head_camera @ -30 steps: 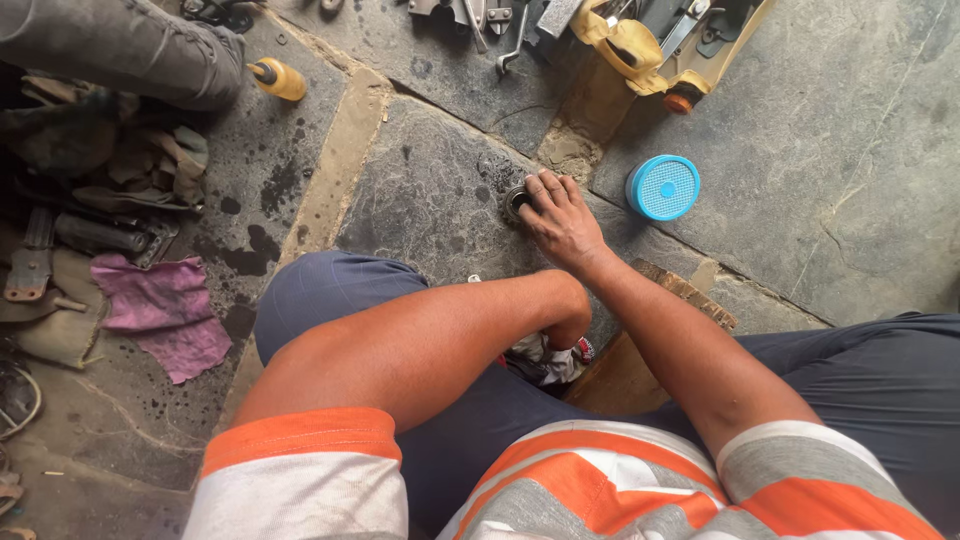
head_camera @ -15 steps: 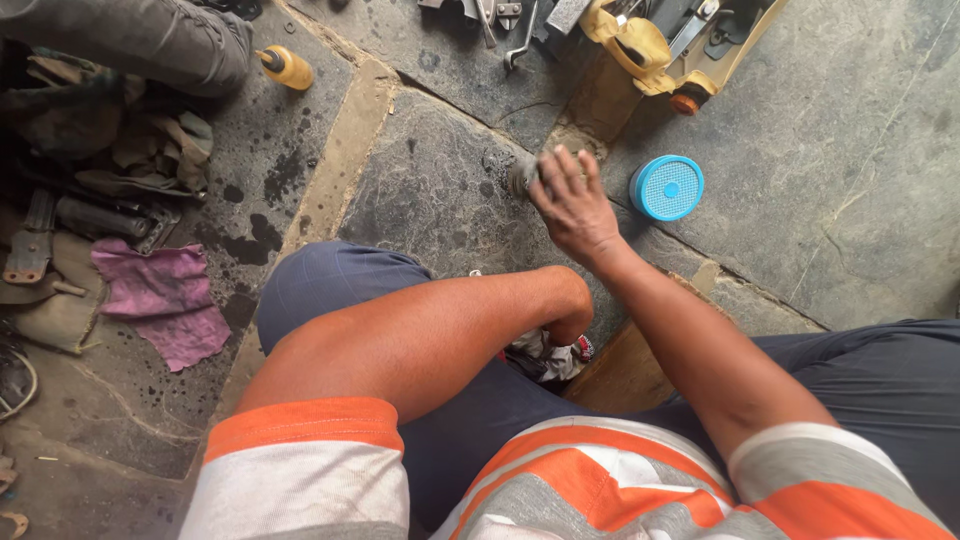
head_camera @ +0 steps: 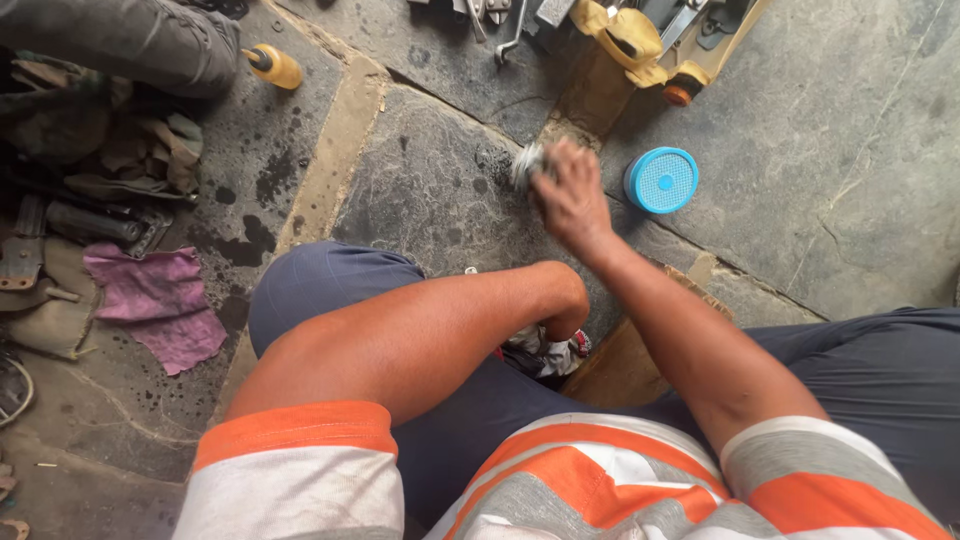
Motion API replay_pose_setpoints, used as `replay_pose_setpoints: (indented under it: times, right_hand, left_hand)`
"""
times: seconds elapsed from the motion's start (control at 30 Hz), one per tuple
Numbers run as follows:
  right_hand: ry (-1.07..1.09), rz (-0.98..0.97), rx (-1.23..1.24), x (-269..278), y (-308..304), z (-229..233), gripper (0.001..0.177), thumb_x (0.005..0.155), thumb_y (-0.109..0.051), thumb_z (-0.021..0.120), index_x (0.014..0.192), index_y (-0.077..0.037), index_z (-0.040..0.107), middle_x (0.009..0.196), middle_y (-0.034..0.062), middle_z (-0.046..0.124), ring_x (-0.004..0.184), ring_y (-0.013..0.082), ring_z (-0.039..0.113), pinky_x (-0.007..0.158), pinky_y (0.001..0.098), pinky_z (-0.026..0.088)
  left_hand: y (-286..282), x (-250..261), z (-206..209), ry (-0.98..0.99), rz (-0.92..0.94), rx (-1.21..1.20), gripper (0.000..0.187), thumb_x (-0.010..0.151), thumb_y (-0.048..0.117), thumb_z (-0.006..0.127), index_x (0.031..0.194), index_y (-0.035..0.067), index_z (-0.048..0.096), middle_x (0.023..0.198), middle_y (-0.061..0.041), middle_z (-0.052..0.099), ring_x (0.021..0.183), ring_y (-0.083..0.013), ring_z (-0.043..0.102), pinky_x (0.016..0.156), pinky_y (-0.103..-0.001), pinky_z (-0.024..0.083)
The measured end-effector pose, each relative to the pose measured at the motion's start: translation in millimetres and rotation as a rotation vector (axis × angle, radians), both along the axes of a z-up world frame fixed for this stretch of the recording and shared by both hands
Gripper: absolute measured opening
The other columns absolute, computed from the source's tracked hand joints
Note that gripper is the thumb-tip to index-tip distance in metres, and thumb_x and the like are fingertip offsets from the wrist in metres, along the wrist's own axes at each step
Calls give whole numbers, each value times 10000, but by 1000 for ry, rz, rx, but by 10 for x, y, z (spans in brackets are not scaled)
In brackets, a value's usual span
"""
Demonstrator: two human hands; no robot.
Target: The person sits on the floor and cleans small mechanical parts. They wipe a small metal ring with a white cloth, then handle a larger metal gear, wiping it with a red cloth. The person also picks up and wipes a small cylindrical component.
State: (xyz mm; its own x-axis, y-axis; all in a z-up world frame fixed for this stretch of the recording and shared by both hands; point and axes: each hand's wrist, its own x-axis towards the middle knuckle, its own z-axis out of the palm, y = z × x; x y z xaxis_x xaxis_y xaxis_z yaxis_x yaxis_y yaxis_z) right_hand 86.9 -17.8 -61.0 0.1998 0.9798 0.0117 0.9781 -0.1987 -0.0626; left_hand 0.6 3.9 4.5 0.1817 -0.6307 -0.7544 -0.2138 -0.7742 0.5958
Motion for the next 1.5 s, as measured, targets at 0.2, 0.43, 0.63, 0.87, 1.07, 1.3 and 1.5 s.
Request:
replay_pose_setpoints:
  times: [0.2,0.43,0.63,0.87,1.07,1.3,1.5]
  right_hand:
    - [91,-74,335,161,78,340,387,964,-132,766,1321,-105,618,1537,179,413,1481,386,383,1234,592,292]
    - [-31,37,-23,-108,-284,-87,393,844,-196,678,1231,-130,648,1520,196,458,1469,389,377,1209,591,259]
    - [69,61,32,56,-308,-129,267,922,-228,678,1166,-119,654,1492,195,488,1455,390,396,1211,562,284]
    - [945,-587,45,396,68,148,278,1018,-269,607,1205,-72,669,1117,132,716,1056,297,698,949,432,539]
    - [1875,-845,232,907,-20,796,316,1043,-290,557,1257,-73,641,1125,112,741,1002,238,722,945,427,567]
    - [1996,-727,378,993,-244,1513,355,1028,-269,555,1280,-30,627,1176,103,741,1028,245,722,966,449,570]
    - [1913,-525,335,873,-361,1606,357,1062,-295,614,1300,-30,639,1109,115,730,984,239,713,921,425,579]
  left_hand:
    - [-8,12,25,-45,-48,-40,387,835,210,679,1197,102,767,1263,-134,725,1165,-297,681,976,-446,526]
    - [-93,-1,-209,-41,-13,-16,373,838,222,676,1177,107,779,1232,-135,735,1147,-298,685,966,-443,523]
    - [-99,45,-285,-28,-11,-73,361,803,175,687,1142,103,786,1214,-145,739,1106,-305,701,934,-460,542]
    - [-5,106,194,-176,445,-228,351,759,198,708,1092,118,786,1096,-144,778,1040,-298,734,898,-435,568]
    - [530,376,426,-306,420,192,335,887,243,651,1173,109,763,1212,-137,747,1105,-339,722,924,-493,579]
    - [1668,557,759,-62,1711,-307,390,891,223,584,1206,35,716,1088,-110,734,963,-250,728,828,-435,644]
    - [1264,474,1168,-1,2059,-714,253,848,123,686,1070,9,642,947,-68,687,825,-157,701,632,-351,698]
